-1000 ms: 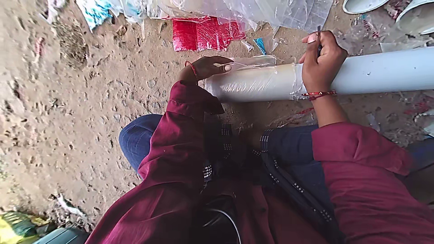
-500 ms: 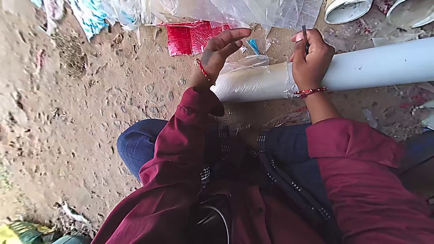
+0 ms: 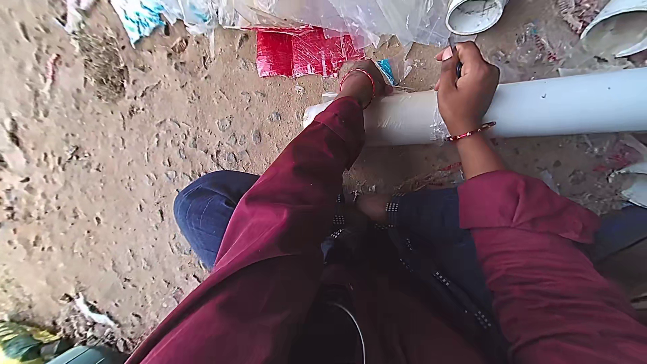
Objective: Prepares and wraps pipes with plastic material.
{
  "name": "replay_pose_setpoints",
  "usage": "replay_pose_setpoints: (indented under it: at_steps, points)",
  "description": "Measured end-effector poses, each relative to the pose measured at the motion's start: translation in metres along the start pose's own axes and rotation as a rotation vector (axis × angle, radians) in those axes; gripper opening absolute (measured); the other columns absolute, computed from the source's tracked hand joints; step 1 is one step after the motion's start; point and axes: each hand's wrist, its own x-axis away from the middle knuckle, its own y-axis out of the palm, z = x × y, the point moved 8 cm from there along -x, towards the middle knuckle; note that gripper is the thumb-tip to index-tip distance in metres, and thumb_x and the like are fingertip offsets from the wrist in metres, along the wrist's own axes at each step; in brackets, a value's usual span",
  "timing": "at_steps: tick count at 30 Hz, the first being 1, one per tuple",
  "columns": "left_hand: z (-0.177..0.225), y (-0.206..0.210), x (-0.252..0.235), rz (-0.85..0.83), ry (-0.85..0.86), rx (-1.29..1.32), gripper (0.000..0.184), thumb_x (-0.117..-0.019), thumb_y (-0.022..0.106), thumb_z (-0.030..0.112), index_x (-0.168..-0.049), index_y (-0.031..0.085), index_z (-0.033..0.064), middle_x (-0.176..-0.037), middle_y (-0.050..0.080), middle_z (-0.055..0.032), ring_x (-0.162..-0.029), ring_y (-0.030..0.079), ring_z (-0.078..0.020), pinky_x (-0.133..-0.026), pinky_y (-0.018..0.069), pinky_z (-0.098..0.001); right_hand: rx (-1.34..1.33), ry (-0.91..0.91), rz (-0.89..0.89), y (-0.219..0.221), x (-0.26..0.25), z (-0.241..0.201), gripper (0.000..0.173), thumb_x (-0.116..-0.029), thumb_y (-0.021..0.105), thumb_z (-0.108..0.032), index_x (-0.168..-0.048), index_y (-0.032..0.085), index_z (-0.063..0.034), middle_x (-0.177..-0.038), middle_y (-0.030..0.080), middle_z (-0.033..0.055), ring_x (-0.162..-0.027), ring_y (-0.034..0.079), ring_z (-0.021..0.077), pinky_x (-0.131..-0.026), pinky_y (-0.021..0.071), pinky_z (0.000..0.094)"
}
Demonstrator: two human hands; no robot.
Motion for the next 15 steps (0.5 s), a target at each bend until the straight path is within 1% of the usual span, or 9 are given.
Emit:
replay_pose_setpoints:
  at_steps: [1, 3, 5, 6, 7, 8, 10, 12, 15]
  points:
    - [-0.002, -0.001, -0.005, 0.014, 0.036, 0.053, 0.034, -0.098, 0.067, 0.041, -0.096, 0.077, 0.0085, -0.105, 0.074, -0.0137, -0.106, 0.068, -0.0314, -0.092, 0.0509, -0.0599, -0.002, 0.023, -0.017, 0.0, 0.0, 0.002, 0.036, -0.1079, 0.041, -0.021, -0.113, 0.071, -0.0019, -0.076, 0.07, 0.0108, -0.065, 0.066, 0.0225, -0.065, 0.0512, 0.0429]
    - [-0.004, -0.009, 0.022, 0.06, 0.137, 0.319, 0.03, -0.101, 0.067, 0.026, -0.12, 0.073, 0.0038, -0.11, 0.075, -0.0136, -0.103, 0.07, -0.0219, -0.098, 0.0521, -0.0459, -0.004, 0.049, -0.024, -0.003, 0.003, 0.004, 0.037, -0.1077, 0.041, -0.021, -0.115, 0.071, -0.0006, -0.079, 0.071, 0.0128, -0.066, 0.067, 0.0232, -0.067, 0.0528, 0.0432]
    - [-0.015, -0.019, 0.059, 0.13, 0.223, 0.683, 0.043, -0.1037, 0.06, 0.01, -0.145, 0.053, -0.0002, -0.121, 0.071, -0.0182, -0.103, 0.07, -0.0135, -0.096, 0.0538, -0.0306, 0.002, 0.04, -0.007, -0.005, 0.006, 0.002, 0.037, -0.1081, 0.041, -0.02, -0.115, 0.071, 0.0011, -0.08, 0.071, 0.0156, -0.066, 0.067, 0.0252, -0.066, 0.0521, 0.0441]
    - [-0.025, -0.028, 0.077, 0.189, 0.218, 0.803, 0.043, -0.1061, 0.053, 0.008, -0.148, 0.049, 0.0001, -0.128, 0.067, -0.018, -0.109, 0.068, -0.0122, -0.098, 0.0529, -0.0282, 0.011, 0.037, 0.001, -0.005, 0.008, 0.0, 0.037, -0.108, 0.041, -0.019, -0.115, 0.07, 0.0019, -0.08, 0.07, 0.0173, -0.066, 0.066, 0.0274, -0.066, 0.0514, 0.0456]
    - [-0.037, -0.043, 0.094, 0.279, 0.193, 0.812, 0.04, -0.1077, 0.049, 0.008, -0.147, 0.049, 0.0007, -0.137, 0.063, -0.0161, -0.117, 0.065, -0.0121, -0.102, 0.0503, -0.0274, 0.024, 0.034, 0.002, -0.006, 0.01, -0.001, 0.037, -0.1077, 0.041, -0.019, -0.115, 0.07, 0.0026, -0.081, 0.07, 0.0187, -0.067, 0.067, 0.0295, -0.066, 0.0509, 0.0473]
    - [-0.053, -0.065, 0.109, 0.409, 0.178, 0.673, 0.038, -0.1062, 0.05, 0.007, -0.143, 0.054, -0.0002, -0.142, 0.061, -0.0139, -0.126, 0.06, -0.012, -0.108, 0.0463, -0.0275, 0.047, 0.034, -0.005, -0.007, 0.011, -0.002, 0.037, -0.1075, 0.041, -0.019, -0.115, 0.07, 0.0028, -0.082, 0.071, 0.0199, -0.068, 0.067, 0.0318, -0.067, 0.0505, 0.0492]
    - [-0.078, -0.102, 0.144, 0.552, 0.041, 0.318, 0.032, -0.1023, 0.055, 0.005, -0.133, 0.065, 0.0015, -0.145, 0.059, -0.0177, -0.137, 0.054, -0.0272, -0.116, 0.0393, -0.0423, 0.097, 0.028, -0.029, -0.009, 0.017, -0.006, 0.038, -0.1078, 0.041, -0.019, -0.115, 0.069, 0.0042, -0.086, 0.072, 0.0233, -0.074, 0.069, 0.0376, -0.069, 0.0498, 0.0536]
    - [-0.09, -0.105, 0.168, 0.478, -0.028, 0.185, 0.029, -0.1031, 0.058, 0.008, -0.129, 0.067, 0.0008, -0.138, 0.063, -0.0214, -0.129, 0.061, -0.0335, -0.111, 0.0453, -0.0464, 0.124, 0.023, -0.063, -0.008, 0.021, -0.009, 0.038, -0.1083, 0.041, -0.02, -0.117, 0.069, 0.0048, -0.092, 0.073, 0.026, -0.08, 0.07, 0.0421, -0.073, 0.05, 0.0579]
    - [-0.09, -0.057, 0.177, 0.297, -0.004, 0.177, 0.031, -0.0983, 0.068, 0.007, -0.127, 0.067, -0.005, -0.128, 0.066, -0.0259, -0.118, 0.065, -0.0396, -0.105, 0.0489, -0.0515, 0.131, 0.026, -0.078, -0.008, 0.023, -0.008, 0.038, -0.108, 0.041, -0.02, -0.119, 0.069, 0.0047, -0.097, 0.073, 0.0281, -0.085, 0.071, 0.045, -0.075, 0.0493, 0.0613]
